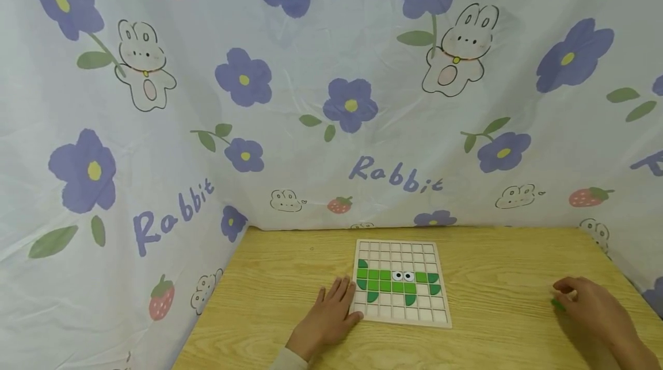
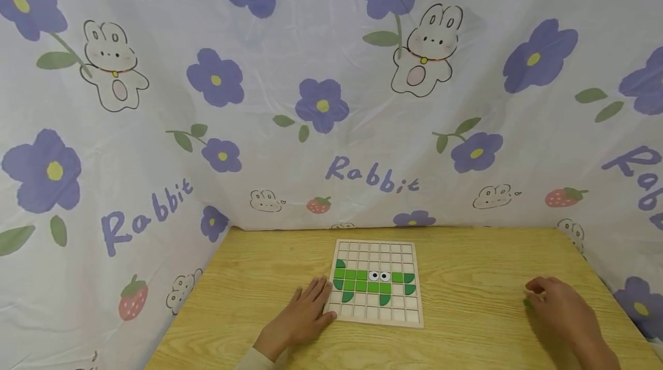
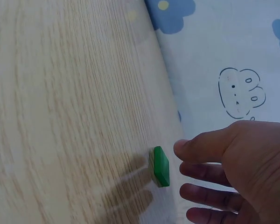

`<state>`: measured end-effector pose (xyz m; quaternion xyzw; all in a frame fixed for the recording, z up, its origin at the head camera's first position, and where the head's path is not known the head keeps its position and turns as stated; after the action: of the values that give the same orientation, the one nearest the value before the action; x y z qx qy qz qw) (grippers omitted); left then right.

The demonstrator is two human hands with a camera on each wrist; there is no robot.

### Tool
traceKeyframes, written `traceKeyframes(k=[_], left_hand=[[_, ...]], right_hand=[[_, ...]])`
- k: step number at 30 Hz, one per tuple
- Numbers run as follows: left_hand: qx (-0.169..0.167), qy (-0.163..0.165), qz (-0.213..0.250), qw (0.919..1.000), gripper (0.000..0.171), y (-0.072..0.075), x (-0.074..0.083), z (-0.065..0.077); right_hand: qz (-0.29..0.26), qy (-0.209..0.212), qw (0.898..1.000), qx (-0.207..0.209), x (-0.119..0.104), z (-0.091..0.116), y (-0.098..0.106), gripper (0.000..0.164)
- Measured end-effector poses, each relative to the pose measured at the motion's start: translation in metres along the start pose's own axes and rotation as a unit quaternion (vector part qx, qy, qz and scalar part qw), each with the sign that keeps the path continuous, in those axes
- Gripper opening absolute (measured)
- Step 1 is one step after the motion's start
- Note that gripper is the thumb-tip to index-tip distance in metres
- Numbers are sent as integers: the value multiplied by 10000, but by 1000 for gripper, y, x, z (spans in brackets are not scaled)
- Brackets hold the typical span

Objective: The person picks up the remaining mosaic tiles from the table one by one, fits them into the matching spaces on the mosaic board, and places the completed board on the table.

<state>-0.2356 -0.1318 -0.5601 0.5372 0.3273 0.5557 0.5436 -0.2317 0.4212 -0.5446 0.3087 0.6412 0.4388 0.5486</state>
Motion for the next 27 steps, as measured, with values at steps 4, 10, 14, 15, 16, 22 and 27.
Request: traceKeyframes(k=[4,10,14,15,16,22,27], left_hand=[[3,-14,33,10000,76,0,1,0],[54,-40,26,10000,76,1,1,2],[28,-39,-4,10000,75,2,1,3],[23,-39,-5,10000,75,3,1,3],[17,-41,-7,10000,75,3,1,4],[30,-71,1,10000,75,2,2,4],[86,-81,-89,9999,74,1,2,3]], right_hand=[[157,80,9994,-282,8,5,-1,42],[246,199,9991,-288,16,9,-4,45],[142,86,9992,-362,20,8,-7,44],[108,69,9992,-379,20,8,-8,43],[68,43,9992,-387,21,8,-8,43],[-55,63,9995,-312,23,9,-9,41],[-104,87,9995,-268,22,9,-8,39]])
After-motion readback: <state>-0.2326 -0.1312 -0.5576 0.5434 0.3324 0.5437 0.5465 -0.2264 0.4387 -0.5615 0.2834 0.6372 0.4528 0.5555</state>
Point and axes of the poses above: each hand's wrist, its own z-axis away from the middle knuckle, its own y-axis out of the back of the hand, x = y × z, the point moved 1 cm from there along -z, towards the middle knuckle, and after that the axes turned 14 degrees about y, right-handed, at the moved point
